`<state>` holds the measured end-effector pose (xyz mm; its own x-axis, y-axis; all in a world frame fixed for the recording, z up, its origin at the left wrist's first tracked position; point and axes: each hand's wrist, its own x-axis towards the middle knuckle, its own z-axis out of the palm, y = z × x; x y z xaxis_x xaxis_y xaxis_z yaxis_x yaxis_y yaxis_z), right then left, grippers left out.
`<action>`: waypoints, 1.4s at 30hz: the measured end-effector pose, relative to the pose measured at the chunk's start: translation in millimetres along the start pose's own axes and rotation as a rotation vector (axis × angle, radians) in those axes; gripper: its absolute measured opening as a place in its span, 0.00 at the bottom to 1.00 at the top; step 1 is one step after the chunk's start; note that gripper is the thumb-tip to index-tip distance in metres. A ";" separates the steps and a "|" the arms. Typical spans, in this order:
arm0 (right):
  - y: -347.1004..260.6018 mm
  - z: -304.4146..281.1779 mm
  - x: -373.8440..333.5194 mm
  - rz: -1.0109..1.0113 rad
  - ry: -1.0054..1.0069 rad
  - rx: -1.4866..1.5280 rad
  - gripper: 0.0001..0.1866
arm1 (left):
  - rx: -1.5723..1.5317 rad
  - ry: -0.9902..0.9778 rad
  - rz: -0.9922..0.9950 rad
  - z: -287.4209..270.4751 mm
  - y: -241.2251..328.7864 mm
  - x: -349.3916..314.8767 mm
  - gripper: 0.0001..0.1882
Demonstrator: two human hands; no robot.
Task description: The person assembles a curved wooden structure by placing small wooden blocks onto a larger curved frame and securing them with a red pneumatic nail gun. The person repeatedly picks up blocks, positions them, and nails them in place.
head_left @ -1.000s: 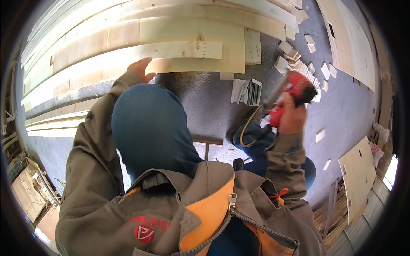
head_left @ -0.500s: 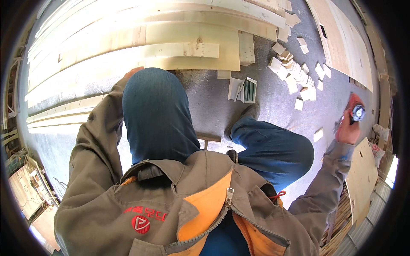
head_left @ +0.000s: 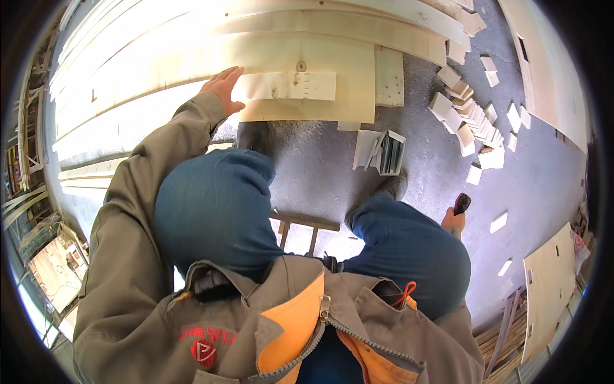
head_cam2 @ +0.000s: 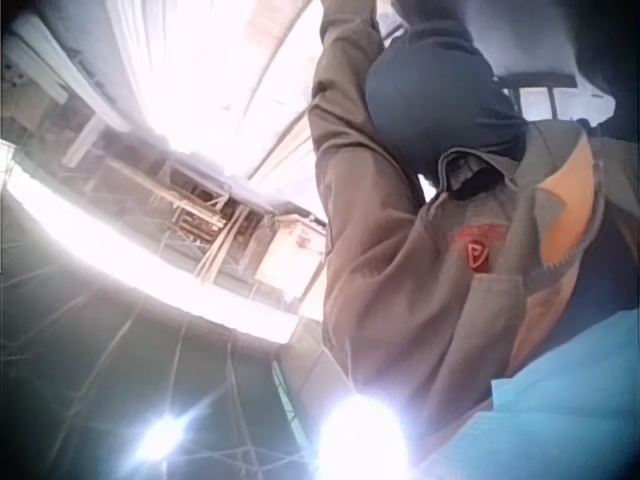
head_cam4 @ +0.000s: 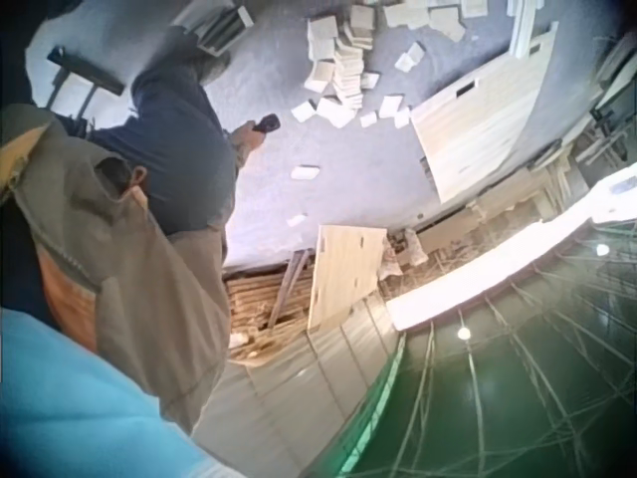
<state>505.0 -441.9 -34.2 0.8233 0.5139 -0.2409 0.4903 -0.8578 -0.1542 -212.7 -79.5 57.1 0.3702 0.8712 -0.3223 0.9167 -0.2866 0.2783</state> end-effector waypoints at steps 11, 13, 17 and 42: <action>-22.7 49.7 2.2 -0.004 -0.029 0.062 0.22 | 0.138 -0.125 0.037 13.5 27.2 45.9 0.44; -21.8 56.4 -1.6 -0.014 -0.042 0.058 0.22 | 0.160 -0.123 0.047 13.0 28.0 46.6 0.42; -20.2 66.5 -4.4 -0.003 -0.058 0.064 0.24 | 0.160 -0.091 0.037 6.4 30.6 43.3 0.40; 4.2 61.2 10.9 -0.003 -0.265 -0.082 0.46 | 0.068 0.216 0.237 -31.4 35.3 -20.6 0.33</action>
<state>498.6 -439.3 -96.1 0.7237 0.4911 -0.4849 0.5229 -0.8487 -0.0793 -192.7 -95.1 101.9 0.5407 0.8394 -0.0544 0.8194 -0.5110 0.2596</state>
